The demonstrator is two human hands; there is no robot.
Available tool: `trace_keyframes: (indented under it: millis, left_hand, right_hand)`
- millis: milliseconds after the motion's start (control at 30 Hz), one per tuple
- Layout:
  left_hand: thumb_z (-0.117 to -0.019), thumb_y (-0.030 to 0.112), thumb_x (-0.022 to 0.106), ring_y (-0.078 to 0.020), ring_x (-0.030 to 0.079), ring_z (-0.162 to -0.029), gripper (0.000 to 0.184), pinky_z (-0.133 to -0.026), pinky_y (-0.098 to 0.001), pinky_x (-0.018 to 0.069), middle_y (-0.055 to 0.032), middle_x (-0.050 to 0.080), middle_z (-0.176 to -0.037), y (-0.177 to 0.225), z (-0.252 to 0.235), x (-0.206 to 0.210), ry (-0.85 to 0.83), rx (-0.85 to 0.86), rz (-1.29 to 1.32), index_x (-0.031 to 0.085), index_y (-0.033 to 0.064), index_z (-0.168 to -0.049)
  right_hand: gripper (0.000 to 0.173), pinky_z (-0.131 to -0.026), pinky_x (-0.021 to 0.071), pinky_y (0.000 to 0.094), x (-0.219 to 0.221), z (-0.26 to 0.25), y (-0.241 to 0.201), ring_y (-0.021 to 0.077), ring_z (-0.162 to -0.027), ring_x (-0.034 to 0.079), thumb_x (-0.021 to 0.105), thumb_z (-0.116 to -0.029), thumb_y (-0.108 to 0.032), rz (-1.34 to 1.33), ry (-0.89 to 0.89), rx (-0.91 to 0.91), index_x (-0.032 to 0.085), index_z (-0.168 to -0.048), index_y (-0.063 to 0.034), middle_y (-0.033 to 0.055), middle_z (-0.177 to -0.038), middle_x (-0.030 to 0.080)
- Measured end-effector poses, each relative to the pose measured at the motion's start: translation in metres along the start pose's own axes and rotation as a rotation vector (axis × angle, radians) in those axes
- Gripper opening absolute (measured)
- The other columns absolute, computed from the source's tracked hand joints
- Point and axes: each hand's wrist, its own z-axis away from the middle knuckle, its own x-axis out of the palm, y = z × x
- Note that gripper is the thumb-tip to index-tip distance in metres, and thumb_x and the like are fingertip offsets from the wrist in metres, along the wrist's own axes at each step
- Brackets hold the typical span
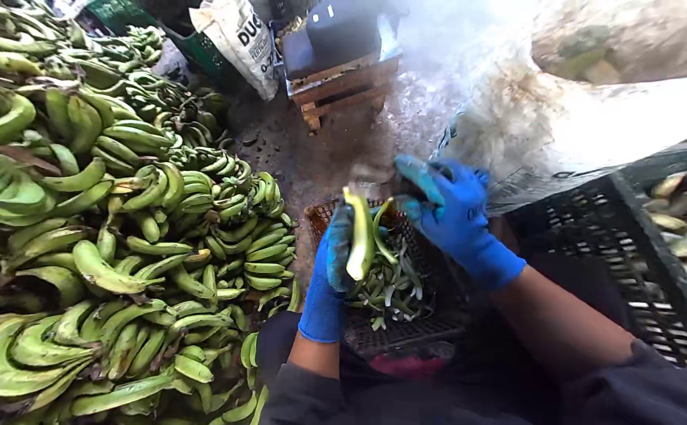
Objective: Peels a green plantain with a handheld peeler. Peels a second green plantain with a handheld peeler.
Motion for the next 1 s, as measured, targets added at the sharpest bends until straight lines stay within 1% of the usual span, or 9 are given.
trace_keyframes:
  millis: [133, 200, 300, 433, 533, 667, 767, 867, 1000]
  left_hand:
    - [-0.1116, 0.030, 0.025, -0.0209, 0.072, -0.098, 0.041, -0.083, -0.0379, 0.0615, -0.0077, 0.068, -0.122, 0.005, -0.006, 0.013, 0.365, 0.425, 0.171, 0.039, 0.0168, -0.147]
    - [-0.1101, 0.030, 0.029, -0.0185, 0.071, -0.100, 0.041, -0.085, -0.0353, 0.0604, -0.0067, 0.067, -0.123, 0.004, 0.000, 0.014, 0.293, 0.457, 0.120, 0.037, 0.0160, -0.148]
    - [-0.1014, 0.028, 0.052, -0.0168, 0.070, -0.087, 0.038, -0.077, -0.0338, 0.0605, -0.0094, 0.070, -0.106, 0.008, 0.010, -0.001, -0.116, 0.104, -0.044, 0.055, 0.0092, -0.134]
    - [-0.1019, 0.024, 0.043, -0.0234, 0.070, -0.091, 0.052, -0.078, -0.0386, 0.0608, -0.0167, 0.067, -0.117, 0.017, 0.008, -0.011, -0.280, -0.208, -0.123, 0.041, 0.0151, -0.153]
    - [-0.1076, 0.029, 0.036, -0.0173, 0.070, -0.089, 0.037, -0.075, -0.0320, 0.0600, -0.0099, 0.070, -0.113, 0.011, 0.002, -0.001, 0.064, 0.153, 0.067, 0.051, 0.0141, -0.137]
    - [-0.1114, 0.035, 0.028, -0.0204, 0.068, -0.112, 0.036, -0.095, -0.0380, 0.0575, -0.0044, 0.065, -0.127, 0.014, -0.005, 0.022, 0.327, 0.535, 0.351, 0.045, 0.0190, -0.139]
    - [-0.0974, 0.022, 0.052, -0.0124, 0.069, -0.095, 0.038, -0.079, -0.0305, 0.0589, -0.0029, 0.069, -0.114, 0.005, 0.005, 0.011, 0.057, 0.316, 0.103, 0.055, 0.0151, -0.135]
    - [-0.0944, 0.022, 0.055, -0.0038, 0.068, -0.084, 0.031, -0.077, -0.0242, 0.0582, 0.0028, 0.071, -0.096, 0.018, 0.009, -0.010, -0.220, -0.002, -0.300, 0.063, 0.0126, -0.122]
    - [-0.1047, 0.029, 0.039, -0.0213, 0.069, -0.099, 0.050, -0.084, -0.0381, 0.0589, -0.0148, 0.067, -0.124, 0.016, 0.000, -0.021, -0.220, -0.020, -0.254, 0.041, 0.0095, -0.151]
  right_hand:
    - [0.048, -0.085, 0.0494, 0.0531, -0.003, 0.031, -0.024, 0.0289, -0.101, 0.068, 0.051, -0.0982, -0.057, -0.151, -0.076, -0.205, 0.071, -0.130, -0.0265, 0.0133, -0.116, 0.071]
    - [0.048, -0.085, 0.0491, 0.0530, -0.003, 0.026, -0.022, 0.0293, -0.100, 0.069, 0.049, -0.0989, -0.057, -0.162, -0.070, -0.257, 0.073, -0.125, -0.0249, 0.0129, -0.114, 0.073]
    - [0.053, -0.084, 0.0494, 0.0602, -0.002, -0.003, 0.002, 0.0386, -0.101, 0.068, 0.049, -0.0988, -0.058, -0.101, -0.045, -0.191, 0.073, -0.126, -0.0188, 0.0198, -0.118, 0.070]
    - [0.055, -0.087, 0.0456, 0.0647, -0.004, -0.020, 0.020, 0.0432, -0.107, 0.066, 0.051, -0.0987, -0.059, -0.009, -0.047, 0.022, 0.070, -0.132, -0.0187, 0.0224, -0.125, 0.067]
    - [0.052, -0.085, 0.0498, 0.0622, -0.002, 0.005, -0.005, 0.0399, -0.104, 0.067, 0.059, -0.0947, -0.055, -0.068, -0.002, -0.085, 0.071, -0.128, -0.0167, 0.0212, -0.123, 0.068]
    - [0.043, -0.092, 0.0440, 0.0516, -0.001, 0.028, -0.028, 0.0304, -0.104, 0.066, 0.054, -0.0979, -0.055, -0.085, 0.064, -0.291, 0.074, -0.119, -0.0228, 0.0136, -0.116, 0.071]
    - [0.051, -0.088, 0.0474, 0.0579, -0.004, 0.003, -0.006, 0.0359, -0.102, 0.068, 0.052, -0.0973, -0.057, -0.103, -0.001, -0.254, 0.076, -0.119, -0.0173, 0.0184, -0.118, 0.071]
    - [0.057, -0.086, 0.0471, 0.0609, -0.001, -0.020, 0.022, 0.0372, -0.103, 0.068, 0.045, -0.0993, -0.062, -0.119, -0.104, -0.193, 0.071, -0.130, -0.0220, 0.0180, -0.119, 0.071]
    - [0.059, -0.087, 0.0471, 0.0641, 0.006, -0.017, 0.021, 0.0405, -0.107, 0.067, 0.041, -0.1008, -0.062, -0.064, -0.153, 0.000, 0.068, -0.135, -0.0214, 0.0200, -0.123, 0.069]
